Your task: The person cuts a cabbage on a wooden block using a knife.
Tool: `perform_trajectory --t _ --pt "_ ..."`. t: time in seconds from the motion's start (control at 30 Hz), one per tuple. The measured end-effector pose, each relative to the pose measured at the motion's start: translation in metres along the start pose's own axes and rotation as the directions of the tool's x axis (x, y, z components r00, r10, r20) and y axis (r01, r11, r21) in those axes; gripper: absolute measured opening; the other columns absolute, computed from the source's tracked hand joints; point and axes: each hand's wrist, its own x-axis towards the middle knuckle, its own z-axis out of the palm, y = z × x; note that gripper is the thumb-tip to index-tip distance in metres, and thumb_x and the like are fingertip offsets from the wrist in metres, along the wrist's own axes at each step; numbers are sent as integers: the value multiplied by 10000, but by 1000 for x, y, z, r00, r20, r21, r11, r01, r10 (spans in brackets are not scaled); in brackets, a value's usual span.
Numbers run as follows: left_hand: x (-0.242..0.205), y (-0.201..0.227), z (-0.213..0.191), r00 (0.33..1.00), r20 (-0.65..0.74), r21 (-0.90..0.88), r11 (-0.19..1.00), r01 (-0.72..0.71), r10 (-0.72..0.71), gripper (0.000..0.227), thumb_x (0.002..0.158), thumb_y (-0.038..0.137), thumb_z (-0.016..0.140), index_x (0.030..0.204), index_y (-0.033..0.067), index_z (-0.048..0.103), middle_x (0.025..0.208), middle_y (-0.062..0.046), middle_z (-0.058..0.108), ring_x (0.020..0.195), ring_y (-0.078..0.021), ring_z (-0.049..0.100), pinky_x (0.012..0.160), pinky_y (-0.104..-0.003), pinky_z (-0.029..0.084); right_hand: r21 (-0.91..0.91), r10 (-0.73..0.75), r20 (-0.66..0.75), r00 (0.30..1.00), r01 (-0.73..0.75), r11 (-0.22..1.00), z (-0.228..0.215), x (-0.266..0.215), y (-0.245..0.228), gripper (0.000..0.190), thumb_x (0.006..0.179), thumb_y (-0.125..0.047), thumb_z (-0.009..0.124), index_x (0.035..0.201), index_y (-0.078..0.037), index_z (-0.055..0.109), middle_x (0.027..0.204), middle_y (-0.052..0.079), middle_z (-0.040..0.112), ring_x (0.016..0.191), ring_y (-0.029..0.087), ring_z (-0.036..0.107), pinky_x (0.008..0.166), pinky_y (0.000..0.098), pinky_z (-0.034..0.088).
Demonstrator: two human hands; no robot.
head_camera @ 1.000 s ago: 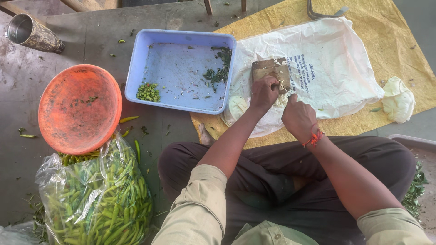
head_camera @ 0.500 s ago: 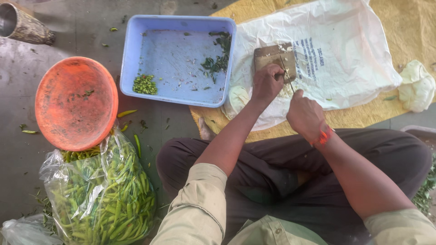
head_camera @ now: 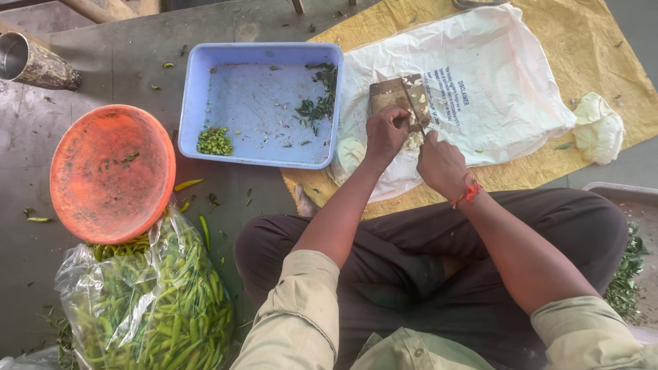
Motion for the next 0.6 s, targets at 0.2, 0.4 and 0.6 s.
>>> perform_trajectory --t 0.2,0.4,0.6 --pt "-3 -7 6 1000 -16 5 1000 21 -20 87 785 39 770 868 53 744 923 -105 759 861 -266 751 790 -336 587 -70 9 89 996 -3 998 1 -18 4 250 934 -72 490 1108 105 512 857 350 700 856 523 705 791 579 554" --pt "-12 -11 9 1000 9 -10 1000 -10 10 109 815 28 748 918 64 751 957 -89 767 883 -260 762 815 -340 599 142 -6 -34 999 10 990 24 13 -3 381 852 13 493 1209 137 447 812 370 668 824 562 662 740 620 520" --pt "-19 -5 -2 980 21 43 980 -197 196 108 861 35 727 966 51 747 1080 -98 746 985 -292 715 866 -381 582 356 35 129 991 -80 931 9 27 1 262 975 -115 460 1143 85 456 751 347 675 742 511 721 761 558 574"
